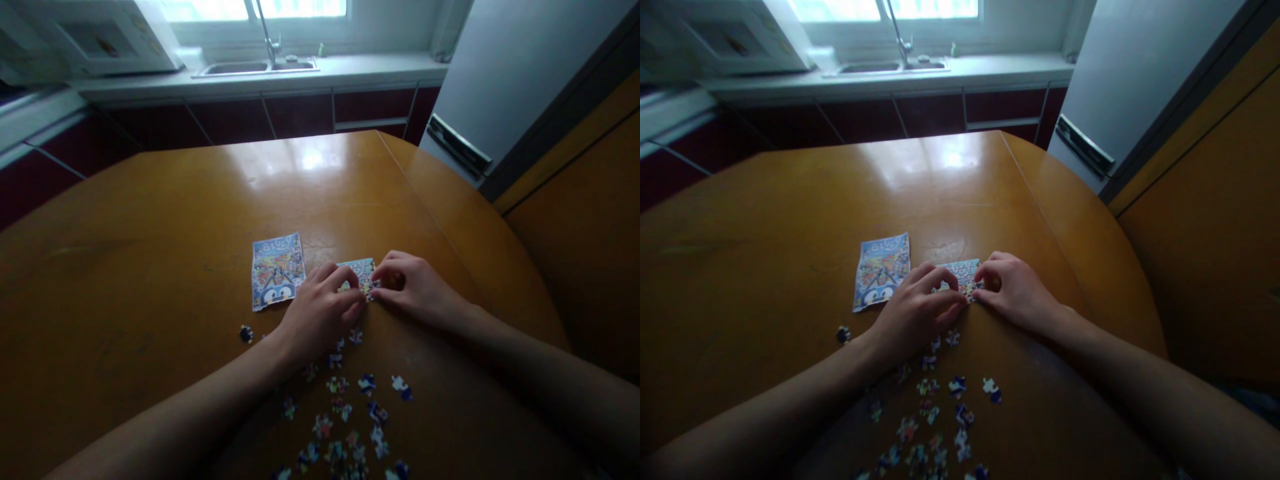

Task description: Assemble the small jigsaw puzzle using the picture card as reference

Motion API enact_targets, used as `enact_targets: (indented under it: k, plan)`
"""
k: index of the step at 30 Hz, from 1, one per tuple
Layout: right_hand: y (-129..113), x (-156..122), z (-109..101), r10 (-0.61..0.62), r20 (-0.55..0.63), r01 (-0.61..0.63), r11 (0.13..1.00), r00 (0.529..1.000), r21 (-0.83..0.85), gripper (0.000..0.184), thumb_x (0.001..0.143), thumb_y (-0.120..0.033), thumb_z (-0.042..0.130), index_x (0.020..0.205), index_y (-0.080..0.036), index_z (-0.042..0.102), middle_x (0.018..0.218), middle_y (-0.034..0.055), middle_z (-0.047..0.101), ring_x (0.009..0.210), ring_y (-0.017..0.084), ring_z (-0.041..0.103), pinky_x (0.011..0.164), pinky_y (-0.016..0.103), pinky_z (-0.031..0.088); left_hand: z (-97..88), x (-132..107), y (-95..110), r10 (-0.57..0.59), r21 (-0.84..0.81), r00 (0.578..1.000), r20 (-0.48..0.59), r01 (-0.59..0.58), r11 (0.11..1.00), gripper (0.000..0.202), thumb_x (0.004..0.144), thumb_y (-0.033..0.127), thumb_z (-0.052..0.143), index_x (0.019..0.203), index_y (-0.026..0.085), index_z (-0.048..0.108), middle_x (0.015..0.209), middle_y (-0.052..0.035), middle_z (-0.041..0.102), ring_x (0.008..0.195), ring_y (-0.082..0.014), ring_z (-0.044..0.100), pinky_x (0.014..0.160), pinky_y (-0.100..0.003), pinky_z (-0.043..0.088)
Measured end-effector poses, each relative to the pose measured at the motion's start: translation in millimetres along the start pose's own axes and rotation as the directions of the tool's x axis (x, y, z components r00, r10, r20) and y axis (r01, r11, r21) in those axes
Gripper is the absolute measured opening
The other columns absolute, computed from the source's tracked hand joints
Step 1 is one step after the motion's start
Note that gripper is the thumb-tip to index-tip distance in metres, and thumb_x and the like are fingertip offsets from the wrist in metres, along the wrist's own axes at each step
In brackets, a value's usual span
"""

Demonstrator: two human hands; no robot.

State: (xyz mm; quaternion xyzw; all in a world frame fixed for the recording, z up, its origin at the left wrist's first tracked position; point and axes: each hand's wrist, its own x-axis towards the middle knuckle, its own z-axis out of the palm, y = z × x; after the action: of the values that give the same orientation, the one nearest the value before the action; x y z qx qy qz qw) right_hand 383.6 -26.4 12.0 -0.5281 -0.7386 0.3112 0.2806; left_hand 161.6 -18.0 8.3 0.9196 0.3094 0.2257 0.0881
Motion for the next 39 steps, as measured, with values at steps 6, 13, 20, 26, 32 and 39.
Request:
enact_targets:
  k: [6, 13, 20, 26, 32, 39]
  plan:
    - [1.2, -0.3, 2.3, -0.002, 0.005, 0.003, 0.999, 1.000, -0.035, 0.007, 0.080, -0.023, 0.074, 0.085, -0.020, 0.070, 0.083, 0.0014, 0.059, 0.073, 0.015, 0.054, 0.066, 0.030, 0.043, 1.1, -0.2, -0.6, -0.018, 0.015, 0.999, -0.032, 0.018, 1.000, 0.008, 0.092, 0.021, 0.063, 0.089, 0.024, 0.071, 0.102, -0.0027, 0.067, 0.095, -0.0207, 0.053, 0.083, -0.037, 0.048]
    - [0.9, 0.2, -0.1, -0.010, -0.027, 0.011, 0.999, 1.000, 0.041, 0.004, 0.085, -0.021, 0.067, 0.085, -0.019, 0.070, 0.082, 0.0012, 0.058, 0.068, 0.013, 0.053, 0.063, 0.029, 0.043, -3.1, -3.1, 0.4, -0.038, 0.004, 0.998, -0.048, 0.039, 0.999, 0.010, 0.089, 0.017, 0.062, 0.090, 0.022, 0.071, 0.100, -0.0048, 0.066, 0.095, -0.0217, 0.052, 0.083, -0.037, 0.048]
    - [-2.8, -5.1, -3.1, -0.165, 0.011, 0.165, 0.986, 0.986, 0.014, 0.024, 0.083, -0.005, 0.059, 0.085, -0.022, 0.076, 0.093, 0.0042, 0.060, 0.090, 0.017, 0.057, 0.079, 0.032, 0.047, -9.3, -4.2, 1.0, -0.002, 0.005, 1.000, -0.018, 0.003, 1.000, 0.021, 0.086, 0.016, 0.061, 0.101, 0.025, 0.072, 0.105, -0.0062, 0.064, 0.095, -0.0244, 0.050, 0.082, -0.042, 0.048]
    - [-3.4, -6.3, -0.7, -0.216, 0.077, 0.223, 0.970, 0.973, -0.096, 0.025, 0.085, -0.006, 0.059, 0.083, -0.023, 0.078, 0.093, 0.0056, 0.060, 0.091, 0.019, 0.055, 0.081, 0.035, 0.047, -8.5, -4.7, -0.3, 0.008, 0.024, 1.000, 0.030, -0.009, 1.000, 0.023, 0.090, 0.017, 0.058, 0.103, 0.029, 0.073, 0.108, -0.0061, 0.063, 0.097, -0.0253, 0.049, 0.083, -0.043, 0.048]
    - [-3.7, -5.5, -1.8, -0.198, 0.011, 0.198, 0.978, 0.980, -0.058, 0.026, 0.085, -0.007, 0.057, 0.083, -0.025, 0.076, 0.091, 0.0049, 0.062, 0.091, 0.020, 0.056, 0.081, 0.036, 0.048, -8.4, -4.0, -1.4, 0.002, 0.009, 1.000, 0.023, -0.002, 1.000, 0.033, 0.084, 0.004, 0.055, 0.105, 0.024, 0.070, 0.112, -0.0071, 0.063, 0.100, -0.0248, 0.049, 0.084, -0.040, 0.050]
    - [-0.4, -2.5, -4.9, -0.154, -0.163, 0.154, 0.988, 0.975, -0.015, 0.028, 0.082, -0.003, 0.055, 0.073, -0.023, 0.073, 0.088, 0.0040, 0.061, 0.089, 0.019, 0.057, 0.081, 0.036, 0.047, -11.4, -3.5, 0.5, 0.011, 0.033, 1.000, -0.022, -0.010, 0.999, 0.029, 0.085, 0.004, 0.053, 0.102, 0.022, 0.069, 0.113, -0.0078, 0.062, 0.100, -0.0253, 0.048, 0.084, -0.042, 0.050]
